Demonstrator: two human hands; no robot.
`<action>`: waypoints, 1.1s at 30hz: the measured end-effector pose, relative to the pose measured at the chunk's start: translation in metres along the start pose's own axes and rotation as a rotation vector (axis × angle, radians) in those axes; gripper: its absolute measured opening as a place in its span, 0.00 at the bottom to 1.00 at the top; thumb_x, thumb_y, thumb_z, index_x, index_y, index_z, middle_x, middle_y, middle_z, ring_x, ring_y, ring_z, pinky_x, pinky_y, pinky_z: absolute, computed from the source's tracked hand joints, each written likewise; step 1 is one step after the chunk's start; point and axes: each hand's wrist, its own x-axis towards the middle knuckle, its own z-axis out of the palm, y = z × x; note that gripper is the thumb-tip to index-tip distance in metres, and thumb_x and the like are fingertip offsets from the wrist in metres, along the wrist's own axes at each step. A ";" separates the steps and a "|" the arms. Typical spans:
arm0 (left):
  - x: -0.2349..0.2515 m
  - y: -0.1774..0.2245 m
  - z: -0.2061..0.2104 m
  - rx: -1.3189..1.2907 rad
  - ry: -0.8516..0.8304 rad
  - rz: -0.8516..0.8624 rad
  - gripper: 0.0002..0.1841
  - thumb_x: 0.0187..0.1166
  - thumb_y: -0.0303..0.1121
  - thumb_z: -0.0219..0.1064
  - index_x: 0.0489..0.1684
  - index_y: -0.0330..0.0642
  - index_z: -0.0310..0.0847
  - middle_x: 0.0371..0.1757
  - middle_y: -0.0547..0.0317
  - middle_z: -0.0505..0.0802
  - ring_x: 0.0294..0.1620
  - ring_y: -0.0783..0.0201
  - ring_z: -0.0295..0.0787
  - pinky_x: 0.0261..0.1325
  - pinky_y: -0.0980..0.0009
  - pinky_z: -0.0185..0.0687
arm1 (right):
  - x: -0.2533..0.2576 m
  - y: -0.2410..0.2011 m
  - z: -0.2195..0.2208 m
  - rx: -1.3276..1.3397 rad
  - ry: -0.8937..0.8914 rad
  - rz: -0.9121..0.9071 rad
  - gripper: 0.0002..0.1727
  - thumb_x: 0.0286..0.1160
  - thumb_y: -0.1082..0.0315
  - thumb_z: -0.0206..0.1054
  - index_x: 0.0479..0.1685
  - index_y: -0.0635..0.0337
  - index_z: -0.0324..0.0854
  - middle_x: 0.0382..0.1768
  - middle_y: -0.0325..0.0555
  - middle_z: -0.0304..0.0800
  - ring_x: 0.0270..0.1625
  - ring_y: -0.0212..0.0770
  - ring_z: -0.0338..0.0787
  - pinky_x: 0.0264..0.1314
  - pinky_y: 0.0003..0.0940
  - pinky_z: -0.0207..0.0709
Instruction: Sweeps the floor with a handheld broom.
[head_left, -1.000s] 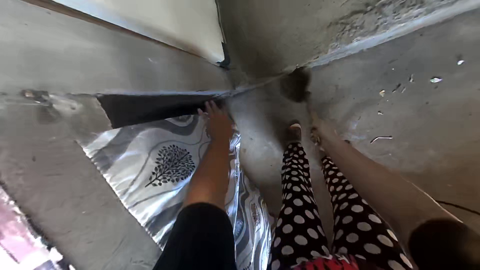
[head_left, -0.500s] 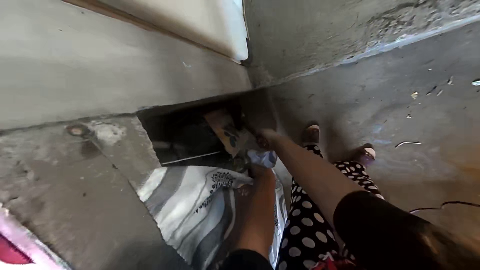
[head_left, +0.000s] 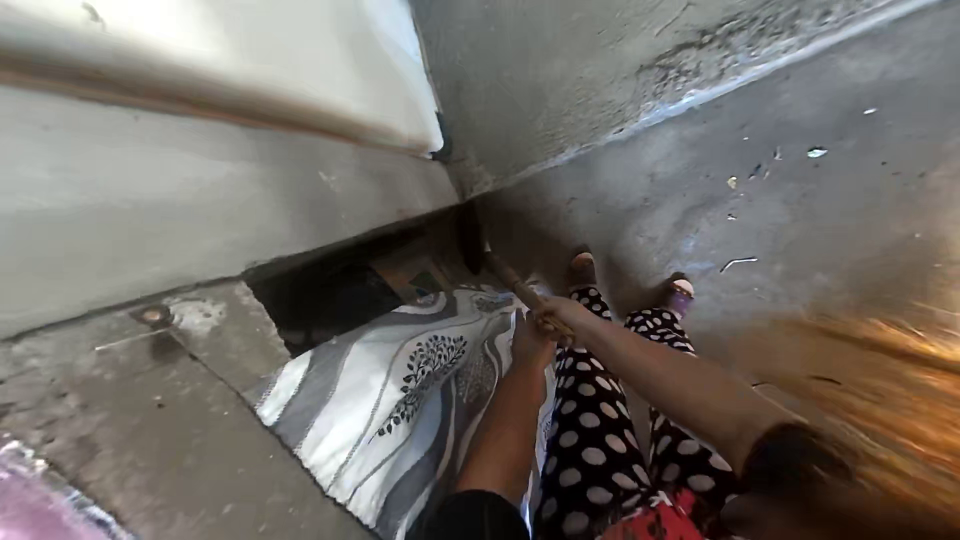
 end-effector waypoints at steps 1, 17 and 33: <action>-0.003 0.004 0.003 0.138 -0.087 0.048 0.22 0.85 0.28 0.59 0.77 0.33 0.77 0.81 0.37 0.78 0.89 0.38 0.62 0.93 0.36 0.35 | 0.011 -0.013 -0.010 -0.056 0.068 -0.008 0.17 0.88 0.67 0.55 0.71 0.59 0.72 0.29 0.40 0.77 0.18 0.28 0.70 0.18 0.22 0.66; -0.126 0.064 0.077 -0.085 -0.214 0.200 0.21 0.84 0.41 0.63 0.73 0.45 0.85 0.87 0.41 0.72 0.87 0.42 0.67 0.88 0.47 0.61 | -0.129 0.037 -0.223 0.081 0.554 -0.216 0.28 0.89 0.65 0.57 0.88 0.48 0.61 0.46 0.48 0.82 0.28 0.35 0.76 0.30 0.33 0.73; -0.150 0.157 0.148 0.116 -0.011 0.121 0.20 0.80 0.42 0.63 0.64 0.43 0.90 0.79 0.41 0.82 0.86 0.36 0.69 0.87 0.40 0.58 | -0.200 0.099 -0.444 0.256 0.789 -0.282 0.33 0.78 0.72 0.64 0.86 0.43 0.70 0.43 0.50 0.85 0.26 0.39 0.75 0.26 0.38 0.71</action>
